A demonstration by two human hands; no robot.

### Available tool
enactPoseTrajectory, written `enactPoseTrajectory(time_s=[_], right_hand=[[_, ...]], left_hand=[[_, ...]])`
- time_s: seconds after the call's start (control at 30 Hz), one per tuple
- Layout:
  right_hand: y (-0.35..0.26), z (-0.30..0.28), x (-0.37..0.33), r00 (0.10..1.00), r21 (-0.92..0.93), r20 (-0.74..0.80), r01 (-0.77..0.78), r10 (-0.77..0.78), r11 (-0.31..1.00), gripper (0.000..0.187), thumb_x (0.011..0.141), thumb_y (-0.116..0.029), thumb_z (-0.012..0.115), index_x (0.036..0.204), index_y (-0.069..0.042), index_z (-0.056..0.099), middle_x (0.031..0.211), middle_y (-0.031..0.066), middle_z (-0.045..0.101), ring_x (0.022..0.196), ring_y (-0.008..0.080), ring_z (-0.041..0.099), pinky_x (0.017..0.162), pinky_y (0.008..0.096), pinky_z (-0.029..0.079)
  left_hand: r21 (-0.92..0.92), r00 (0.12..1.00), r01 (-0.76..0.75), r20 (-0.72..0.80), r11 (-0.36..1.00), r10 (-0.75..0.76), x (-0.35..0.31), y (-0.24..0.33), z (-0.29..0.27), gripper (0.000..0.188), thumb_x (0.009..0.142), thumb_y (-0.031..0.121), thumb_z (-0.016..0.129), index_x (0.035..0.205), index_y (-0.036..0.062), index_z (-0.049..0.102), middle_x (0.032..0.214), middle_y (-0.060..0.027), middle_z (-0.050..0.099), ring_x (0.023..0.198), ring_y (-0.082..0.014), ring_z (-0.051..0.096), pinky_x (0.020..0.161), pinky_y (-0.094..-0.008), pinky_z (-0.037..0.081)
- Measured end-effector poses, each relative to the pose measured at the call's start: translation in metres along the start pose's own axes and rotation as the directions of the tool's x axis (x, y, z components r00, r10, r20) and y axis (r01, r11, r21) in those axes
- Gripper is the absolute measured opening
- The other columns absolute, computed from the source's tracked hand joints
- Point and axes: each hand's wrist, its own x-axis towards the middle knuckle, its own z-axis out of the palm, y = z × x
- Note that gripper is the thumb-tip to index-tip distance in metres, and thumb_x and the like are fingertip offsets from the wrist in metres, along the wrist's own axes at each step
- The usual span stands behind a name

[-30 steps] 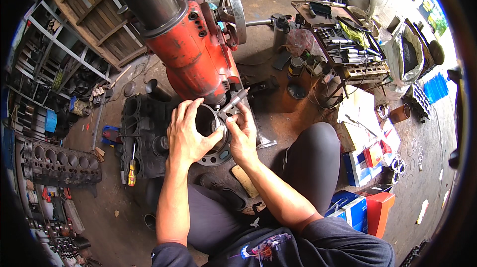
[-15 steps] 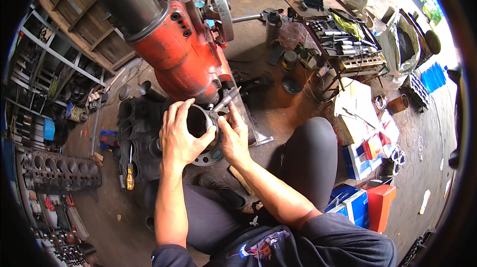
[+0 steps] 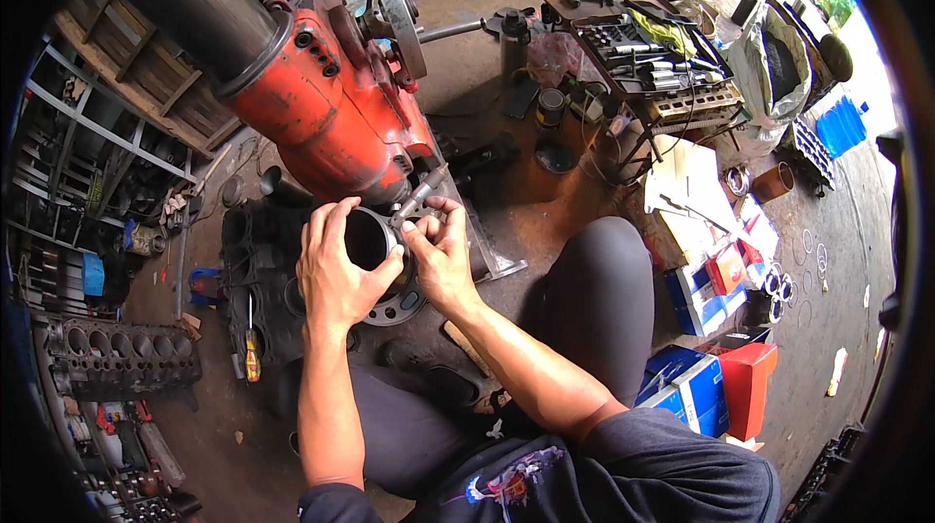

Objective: The person removes a cylinder liner from an engine block using a hydraulic press and a screwdriver, then measures the bore with a dial bore gauge. They later insert a new cylinder liner into the block and secure it with a ring.

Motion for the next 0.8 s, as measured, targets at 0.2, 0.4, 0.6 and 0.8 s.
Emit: enactPoseTrajectory(time_s=[0.2,0.4,0.6,0.8], right_hand=[[0.005,0.002,-0.008,0.996,0.016,-0.081,-0.023,0.024,1.000,0.056,0.096,-0.007,0.062,0.143,0.003,0.032,0.076,-0.0046,0.048,0.070,0.0048,0.044,0.065,0.0204,0.039],[0.004,0.001,-0.005,0.999,0.060,-0.036,0.010,-0.008,0.998,0.066,0.096,-0.007,0.062,0.151,0.004,0.028,0.079,-0.0049,0.048,0.073,0.0050,0.046,0.067,0.0215,0.041],[0.009,0.002,-0.002,1.000,0.035,-0.027,0.016,-0.015,0.999,0.065,0.096,-0.008,0.062,0.151,0.005,0.030,0.080,-0.0045,0.048,0.073,0.0054,0.046,0.067,0.0220,0.042],[0.014,0.002,0.006,1.000,0.025,-0.012,0.027,-0.027,0.999,0.067,0.097,-0.007,0.060,0.152,0.006,0.025,0.081,-0.0037,0.049,0.074,0.0055,0.047,0.069,0.0219,0.042]], left_hand=[[0.010,0.999,0.009,-0.037,1.000,-0.009,0.000,0.000,0.004,0.071,0.065,0.030,0.083,0.126,0.0061,0.058,0.121,-0.0137,0.059,0.112,-0.0354,0.057,0.094,-0.0465,0.050],[0.014,0.999,0.009,-0.032,1.000,-0.008,-0.001,-0.001,0.004,0.072,0.065,0.031,0.083,0.128,0.0057,0.057,0.121,-0.0145,0.058,0.113,-0.0362,0.057,0.095,-0.0470,0.049],[0.023,1.000,0.012,-0.024,1.000,-0.011,-0.001,0.000,0.004,0.073,0.065,0.031,0.083,0.128,0.0055,0.057,0.122,-0.0153,0.058,0.113,-0.0371,0.057,0.095,-0.0475,0.049],[0.014,1.000,0.009,-0.004,1.000,-0.009,0.001,0.002,0.002,0.067,0.068,0.026,0.080,0.127,0.0055,0.057,0.121,-0.0154,0.059,0.115,-0.0361,0.057,0.099,-0.0448,0.046]])
